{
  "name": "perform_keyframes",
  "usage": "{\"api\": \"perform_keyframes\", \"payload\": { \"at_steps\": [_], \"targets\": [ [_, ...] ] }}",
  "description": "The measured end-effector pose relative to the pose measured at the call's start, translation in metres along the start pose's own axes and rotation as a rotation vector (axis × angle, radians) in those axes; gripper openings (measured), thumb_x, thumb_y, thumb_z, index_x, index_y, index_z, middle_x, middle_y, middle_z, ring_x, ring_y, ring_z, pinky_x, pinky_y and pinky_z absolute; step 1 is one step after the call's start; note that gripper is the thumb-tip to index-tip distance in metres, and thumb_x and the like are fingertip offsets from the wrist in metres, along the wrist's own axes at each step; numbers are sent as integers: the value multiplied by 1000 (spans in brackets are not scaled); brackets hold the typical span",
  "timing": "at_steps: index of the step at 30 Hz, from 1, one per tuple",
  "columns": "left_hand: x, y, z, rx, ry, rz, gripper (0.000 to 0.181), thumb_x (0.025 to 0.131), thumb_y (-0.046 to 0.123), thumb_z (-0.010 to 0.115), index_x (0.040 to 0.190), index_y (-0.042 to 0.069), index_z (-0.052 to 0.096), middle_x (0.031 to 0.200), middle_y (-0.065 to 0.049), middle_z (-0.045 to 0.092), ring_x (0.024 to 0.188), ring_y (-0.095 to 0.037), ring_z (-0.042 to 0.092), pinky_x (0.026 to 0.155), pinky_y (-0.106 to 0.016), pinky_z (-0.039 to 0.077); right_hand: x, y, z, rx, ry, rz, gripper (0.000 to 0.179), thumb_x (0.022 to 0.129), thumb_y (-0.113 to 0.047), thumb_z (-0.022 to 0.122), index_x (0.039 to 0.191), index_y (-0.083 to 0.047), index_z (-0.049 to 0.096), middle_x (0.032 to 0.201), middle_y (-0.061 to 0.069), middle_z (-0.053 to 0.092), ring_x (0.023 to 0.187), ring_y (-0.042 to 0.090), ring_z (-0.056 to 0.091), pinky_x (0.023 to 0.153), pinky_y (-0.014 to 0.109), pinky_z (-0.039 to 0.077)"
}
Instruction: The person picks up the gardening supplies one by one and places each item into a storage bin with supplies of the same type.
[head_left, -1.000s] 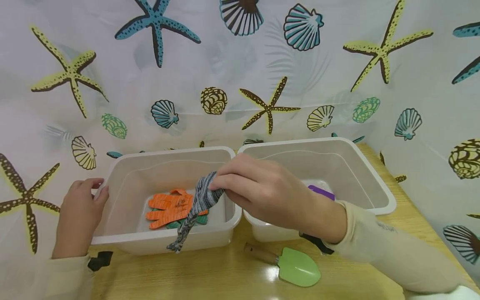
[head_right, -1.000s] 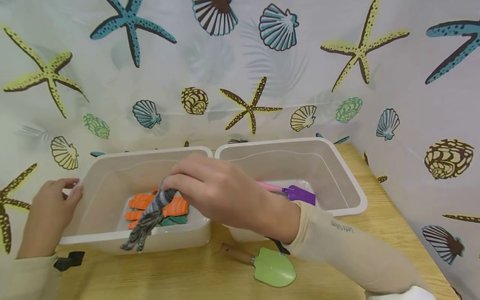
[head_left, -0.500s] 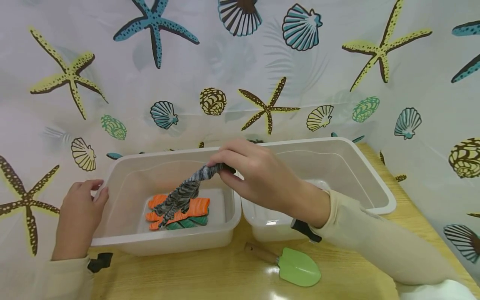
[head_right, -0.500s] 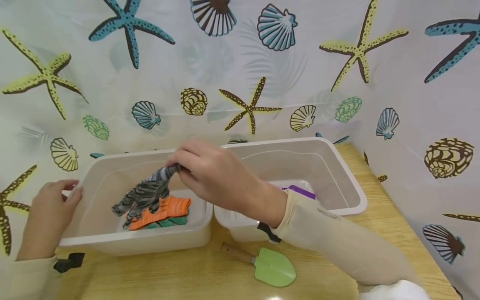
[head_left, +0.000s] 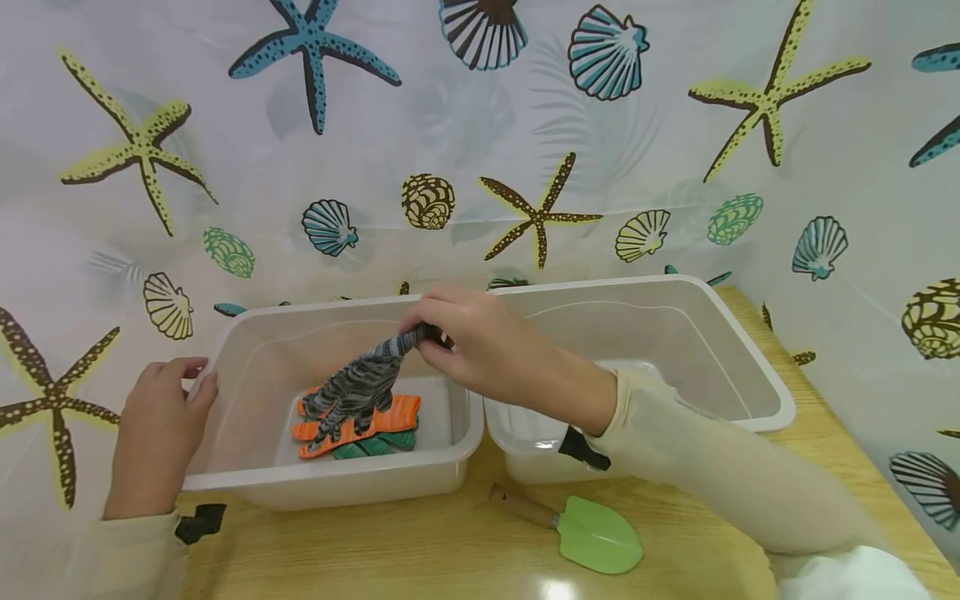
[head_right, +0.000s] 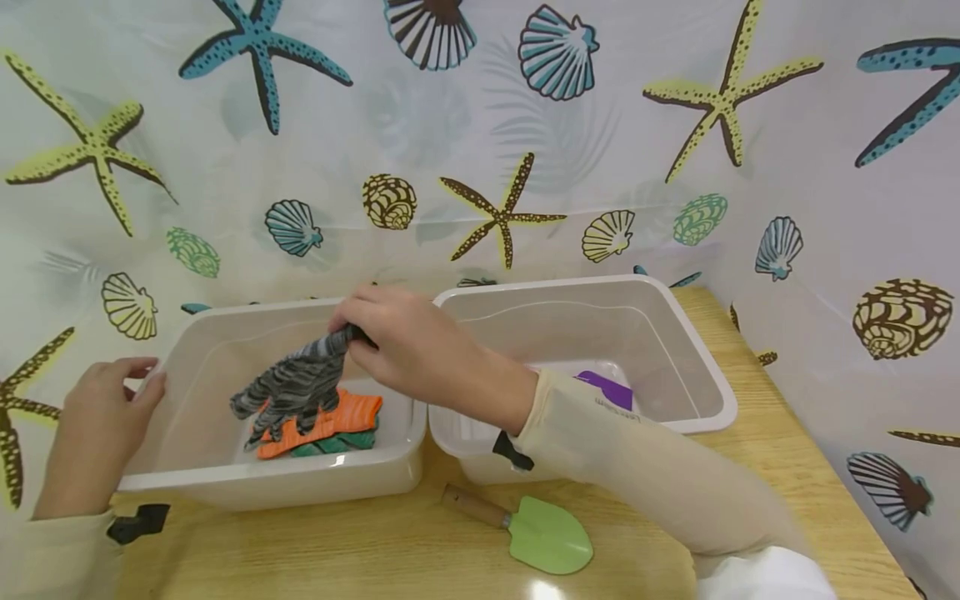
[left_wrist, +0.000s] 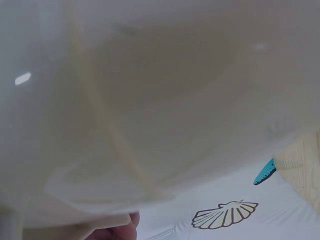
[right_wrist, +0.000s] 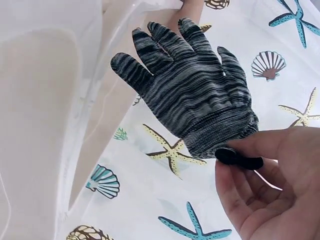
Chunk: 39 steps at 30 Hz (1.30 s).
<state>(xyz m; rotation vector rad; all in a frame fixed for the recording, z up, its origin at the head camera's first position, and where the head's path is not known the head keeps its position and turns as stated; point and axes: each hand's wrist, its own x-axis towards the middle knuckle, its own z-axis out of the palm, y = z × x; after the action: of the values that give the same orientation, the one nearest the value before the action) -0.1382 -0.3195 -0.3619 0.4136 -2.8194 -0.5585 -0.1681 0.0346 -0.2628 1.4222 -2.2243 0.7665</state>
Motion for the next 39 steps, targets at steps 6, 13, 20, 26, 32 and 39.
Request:
{"api": "perform_keyframes", "payload": {
  "at_steps": [6, 13, 20, 26, 32, 39],
  "targets": [
    [-1, 1, -1, -4, -4, -5, 49, 91, 35, 44, 124, -2, 45, 115, -25, 42, 91, -37, 45, 76, -54, 43, 5, 4, 15, -11, -98, 101, 15, 80, -6, 58, 93, -12, 63, 89, -6, 56, 77, 3, 47, 66, 14, 40],
    [0, 3, -3, -1, 3, 3, 49, 91, 35, 44, 123, -2, 46, 115, -25, 42, 91, -37, 46, 76, -55, 43, 14, 7, 26, 4, -184, 182, 14, 81, -9, 58, 93, -13, 63, 88, -7, 57, 75, 4, 49, 66, 14, 40],
    [-1, 3, -4, -2, 6, 0, 48, 91, 33, 45, 122, -3, 46, 114, -26, 42, 91, -38, 45, 77, -55, 42, 26, 10, 36, 64, -267, 250, 13, 81, -12, 61, 94, -13, 63, 86, -7, 59, 74, 2, 51, 65, 14, 42],
    [-3, 3, -4, 1, 15, 15, 48, 91, 32, 46, 123, -3, 46, 112, -27, 42, 90, -38, 45, 77, -55, 42, 37, 17, 45, 206, -318, 376, 16, 82, -16, 62, 97, -14, 61, 83, -6, 60, 72, 3, 55, 61, 16, 44],
    [-3, 5, -4, 4, 9, 3, 48, 91, 32, 46, 124, -3, 45, 115, -27, 42, 95, -40, 44, 81, -56, 40, 44, 20, 55, 178, -358, 468, 18, 82, -22, 63, 100, -18, 59, 83, -10, 60, 68, 0, 54, 61, 19, 44],
    [-1, 4, -2, 7, 4, -16, 48, 91, 33, 45, 124, -3, 45, 115, -27, 41, 96, -40, 44, 82, -56, 39, 58, 25, 63, 351, -335, 505, 20, 81, -14, 63, 100, -10, 58, 86, -4, 62, 66, 5, 58, 63, 16, 46]
  ]
}}
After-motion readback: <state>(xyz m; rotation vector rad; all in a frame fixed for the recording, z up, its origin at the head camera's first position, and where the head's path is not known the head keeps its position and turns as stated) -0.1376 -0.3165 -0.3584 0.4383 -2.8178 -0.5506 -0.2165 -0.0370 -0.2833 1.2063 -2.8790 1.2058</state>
